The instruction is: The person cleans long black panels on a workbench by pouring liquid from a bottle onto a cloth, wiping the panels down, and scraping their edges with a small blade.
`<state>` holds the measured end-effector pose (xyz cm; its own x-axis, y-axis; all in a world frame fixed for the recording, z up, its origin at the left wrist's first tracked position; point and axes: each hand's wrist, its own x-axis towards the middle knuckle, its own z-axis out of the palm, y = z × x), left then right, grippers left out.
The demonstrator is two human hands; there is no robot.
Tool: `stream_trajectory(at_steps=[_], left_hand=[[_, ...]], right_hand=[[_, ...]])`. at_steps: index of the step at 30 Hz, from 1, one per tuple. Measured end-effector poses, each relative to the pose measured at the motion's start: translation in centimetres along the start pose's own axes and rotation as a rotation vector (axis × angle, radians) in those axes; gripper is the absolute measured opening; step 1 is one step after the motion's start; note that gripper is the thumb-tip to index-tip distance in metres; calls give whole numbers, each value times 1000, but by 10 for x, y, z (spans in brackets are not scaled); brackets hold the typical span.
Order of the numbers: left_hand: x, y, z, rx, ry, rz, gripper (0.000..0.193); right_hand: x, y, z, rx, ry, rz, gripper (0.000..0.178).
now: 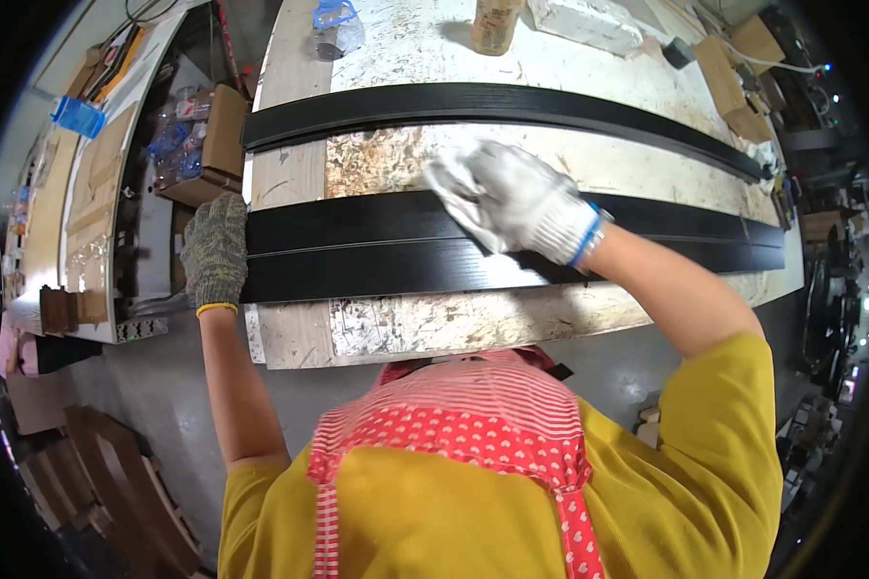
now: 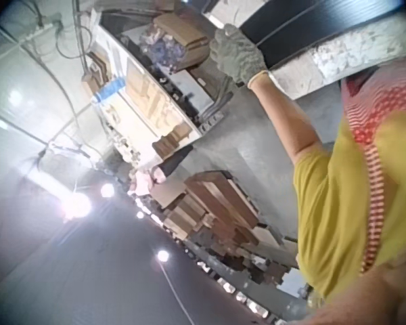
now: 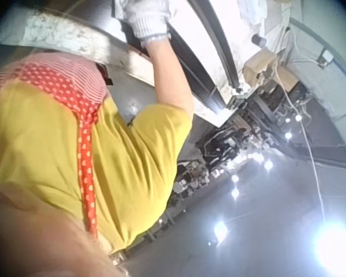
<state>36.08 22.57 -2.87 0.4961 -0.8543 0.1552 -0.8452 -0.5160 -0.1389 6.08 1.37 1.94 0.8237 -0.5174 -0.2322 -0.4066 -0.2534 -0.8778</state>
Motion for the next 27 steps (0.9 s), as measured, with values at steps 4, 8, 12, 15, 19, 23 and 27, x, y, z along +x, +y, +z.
stream_trajectory(at_steps=[4,8,12,15,19,23,27], left_hand=[[-2,-3,-12,-19,-12,22,36],[7,4,-8,-50,-39,-5,35],[-4,-3,-15,-1,-145,-66,36],[-4,1,-15,23,-96,-16,36],[6,-27,14,24,9,176,36],[9,-55,-7,-375,-81,-59,36],[-13,-102,41,-635,-128,101,36]], right_hand=[[35,-46,44,-473,-210,-95,16],[58,-47,77,-581,81,-369,15],[43,-54,51,-424,-150,91,16],[40,-67,51,-417,-116,253,22],[79,-18,58,-562,39,-161,22],[18,-31,0,-323,321,-87,28],[-28,-13,-11,-1185,49,-471,35]])
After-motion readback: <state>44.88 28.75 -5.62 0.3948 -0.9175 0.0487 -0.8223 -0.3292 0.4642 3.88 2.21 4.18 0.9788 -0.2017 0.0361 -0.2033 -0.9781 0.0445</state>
